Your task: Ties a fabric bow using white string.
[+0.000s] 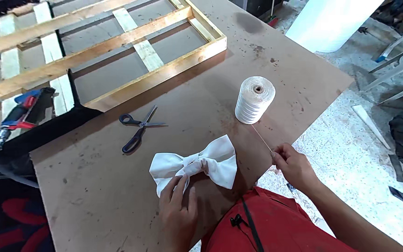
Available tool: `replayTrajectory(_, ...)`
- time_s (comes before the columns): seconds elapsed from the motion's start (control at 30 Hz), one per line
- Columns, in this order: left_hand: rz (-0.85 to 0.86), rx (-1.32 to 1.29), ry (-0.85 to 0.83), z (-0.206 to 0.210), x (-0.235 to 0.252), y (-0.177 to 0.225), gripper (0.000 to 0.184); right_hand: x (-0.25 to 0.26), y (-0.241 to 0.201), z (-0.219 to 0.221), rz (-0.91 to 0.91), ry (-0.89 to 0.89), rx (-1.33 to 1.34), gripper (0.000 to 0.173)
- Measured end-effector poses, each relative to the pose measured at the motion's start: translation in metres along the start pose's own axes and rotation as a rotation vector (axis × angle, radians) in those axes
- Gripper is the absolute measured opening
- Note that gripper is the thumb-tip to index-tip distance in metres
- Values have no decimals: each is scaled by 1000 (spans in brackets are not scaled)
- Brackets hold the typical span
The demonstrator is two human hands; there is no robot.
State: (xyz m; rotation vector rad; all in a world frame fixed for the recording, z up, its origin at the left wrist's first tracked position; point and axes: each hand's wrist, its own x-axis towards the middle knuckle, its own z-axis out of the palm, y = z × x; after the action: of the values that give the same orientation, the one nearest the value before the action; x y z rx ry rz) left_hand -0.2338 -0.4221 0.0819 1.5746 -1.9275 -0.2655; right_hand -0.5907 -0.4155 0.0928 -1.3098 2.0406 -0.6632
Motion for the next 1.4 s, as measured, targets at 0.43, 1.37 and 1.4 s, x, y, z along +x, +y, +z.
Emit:
replayTrajectory(0.43,-89,-1028,-737,16,22,98,47,-45,-80,2,-235,-358,674,18)
replayTrajectory(1.37,-273,-575,-597,-102,22,-26,20,0,-17,-46,-259,241,302,11)
replayTrajectory(1.4,-292,-544,-570,-103,24,-27,20,3,-15,-46,-243,249,283,10)
